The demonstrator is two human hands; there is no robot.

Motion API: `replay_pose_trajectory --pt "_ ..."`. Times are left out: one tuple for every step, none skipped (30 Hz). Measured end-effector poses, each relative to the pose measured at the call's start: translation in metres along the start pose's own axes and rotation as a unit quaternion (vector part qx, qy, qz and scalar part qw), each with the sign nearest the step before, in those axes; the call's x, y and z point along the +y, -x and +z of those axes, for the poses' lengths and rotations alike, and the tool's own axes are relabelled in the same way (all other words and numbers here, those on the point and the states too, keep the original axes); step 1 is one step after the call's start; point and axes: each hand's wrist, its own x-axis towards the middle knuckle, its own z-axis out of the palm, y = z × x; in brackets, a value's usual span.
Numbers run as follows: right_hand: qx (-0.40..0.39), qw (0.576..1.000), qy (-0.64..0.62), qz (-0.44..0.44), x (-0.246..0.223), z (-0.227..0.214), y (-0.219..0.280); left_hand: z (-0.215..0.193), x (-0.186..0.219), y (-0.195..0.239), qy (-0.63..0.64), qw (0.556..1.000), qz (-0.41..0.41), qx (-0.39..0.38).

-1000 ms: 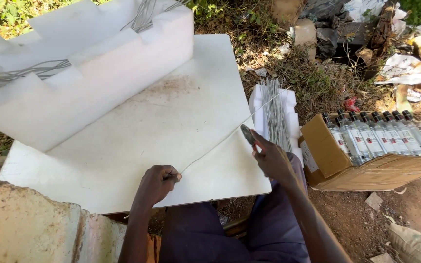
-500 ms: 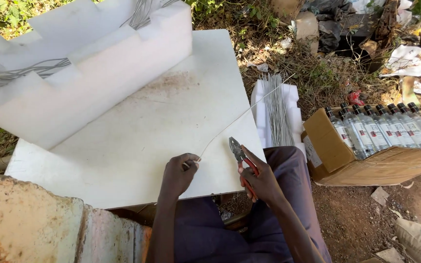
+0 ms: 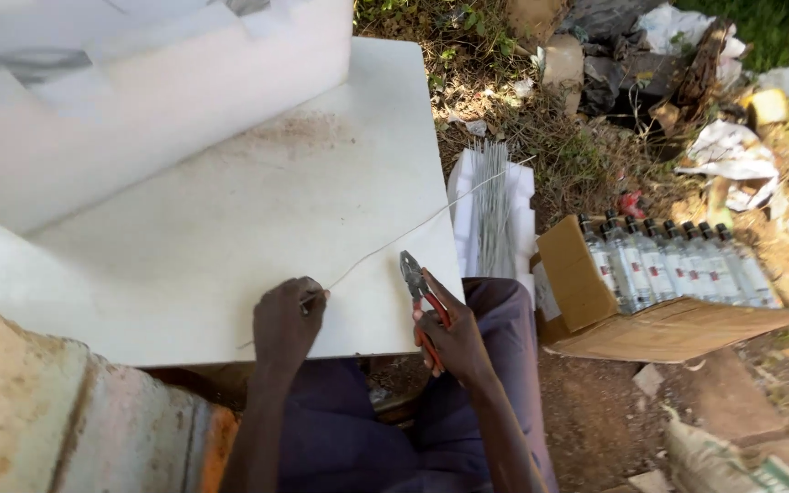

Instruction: The person uses pliers to cut a long, thin metal wire into shorter segments on a white surface. They repeatedly measure, cut, and place the wire pieces into a white styrofoam container.

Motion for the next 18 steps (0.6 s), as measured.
replay_pose_trajectory --pt "-0.008 1.0 0.008 0.005 0.001 -0.001 0.002 0.001 0.0 0.003 0.008 1.0 -0.009 0.004" --pt "-0.005 1.0 0.018 0.0 0.002 -0.002 0.004 0.001 0.0 0.005 0.033 0.999 -0.003 0.006" --pt "-0.003 1.0 0.022 -0.01 0.003 0.001 0.001 -0.005 -0.002 0.004 0.05 0.999 0.008 0.011" --pt "-0.011 1.0 0.023 -0.01 0.003 0.003 -0.003 -0.009 -0.006 0.003 0.051 0.999 0.002 0.017" --pt "-0.01 1.0 0.019 -0.013 0.004 0.002 -0.002 -0.008 -0.008 0.003 0.059 0.998 0.003 0.007" --pt "-0.009 1.0 0.015 -0.016 0.005 0.001 -0.001 -0.007 -0.01 0.003 0.068 0.998 0.005 -0.003" --pt "-0.01 1.0 0.017 -0.014 0.005 0.0 -0.001 -0.006 -0.012 0.003 0.069 0.998 0.002 -0.003" --pt "-0.01 1.0 0.018 -0.015 0.005 -0.001 0.0 -0.005 -0.014 0.002 0.081 0.997 0.0 -0.006" --pt "-0.01 1.0 0.017 -0.015 0.006 0.0 0.0 -0.006 -0.016 0.002 0.091 0.996 -0.003 -0.01" --pt "-0.01 1.0 0.016 -0.013 0.008 0.0 -0.001 -0.009 -0.014 0.003 0.09 0.996 -0.005 -0.011" --pt "-0.013 1.0 0.014 -0.019 0.01 -0.001 -0.001 -0.011 -0.011 0.004 0.086 0.996 -0.004 -0.028" --pt "-0.016 0.999 0.013 -0.025 0.012 -0.002 -0.002 -0.013 -0.009 0.005 0.082 0.996 -0.002 -0.045" --pt "-0.015 1.0 0.013 -0.024 0.01 -0.002 -0.002 -0.014 -0.009 0.004 0.082 0.995 -0.003 -0.047" --pt "-0.013 0.999 0.02 -0.025 0.008 -0.001 -0.001 -0.014 -0.008 0.003 0.079 0.995 -0.003 -0.057" --pt "-0.011 0.999 0.025 -0.027 0.007 0.0 -0.001 -0.015 -0.009 0.002 0.075 0.995 -0.003 -0.067" --pt "-0.01 0.999 0.024 -0.026 0.007 0.0 -0.001 -0.015 -0.009 0.002 0.074 0.995 -0.003 -0.069" --pt "-0.011 0.999 0.028 -0.026 0.007 0.0 -0.001 -0.017 -0.01 0.002 0.074 0.995 -0.002 -0.071" --pt "-0.011 0.999 0.032 -0.027 0.006 0.001 0.0 -0.018 -0.01 0.002 0.075 0.995 0.0 -0.073"
